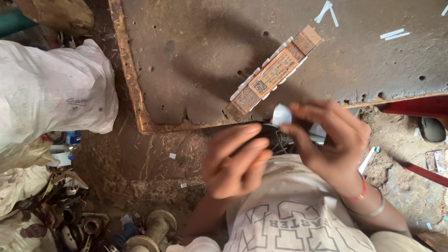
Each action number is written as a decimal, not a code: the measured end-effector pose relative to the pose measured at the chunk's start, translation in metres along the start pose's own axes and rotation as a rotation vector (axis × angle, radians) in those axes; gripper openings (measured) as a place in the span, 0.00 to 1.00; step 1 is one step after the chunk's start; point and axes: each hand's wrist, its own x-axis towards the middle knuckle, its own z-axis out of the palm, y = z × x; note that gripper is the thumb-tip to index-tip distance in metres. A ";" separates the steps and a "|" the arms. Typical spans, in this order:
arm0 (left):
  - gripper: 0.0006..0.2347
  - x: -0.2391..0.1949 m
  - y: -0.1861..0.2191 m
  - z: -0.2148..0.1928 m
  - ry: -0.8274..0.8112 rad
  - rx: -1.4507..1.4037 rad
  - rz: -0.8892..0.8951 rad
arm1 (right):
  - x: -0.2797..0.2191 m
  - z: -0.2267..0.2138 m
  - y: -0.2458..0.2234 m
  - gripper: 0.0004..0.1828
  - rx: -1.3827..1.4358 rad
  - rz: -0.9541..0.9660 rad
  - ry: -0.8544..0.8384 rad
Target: The person inserts white strips into the slots of a motor stator by hand, handling the metal component and small strips on a workbench.
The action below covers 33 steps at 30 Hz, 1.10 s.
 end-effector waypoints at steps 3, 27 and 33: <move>0.14 0.006 -0.026 -0.009 0.199 0.093 0.065 | 0.014 0.014 0.006 0.14 -0.123 -0.065 0.080; 0.38 0.036 -0.047 -0.016 -0.439 0.009 -0.357 | 0.021 0.033 0.021 0.08 -0.154 -0.140 0.135; 0.38 0.040 -0.046 -0.017 -0.467 -0.006 -0.344 | 0.029 0.024 0.015 0.15 -0.135 -0.207 0.096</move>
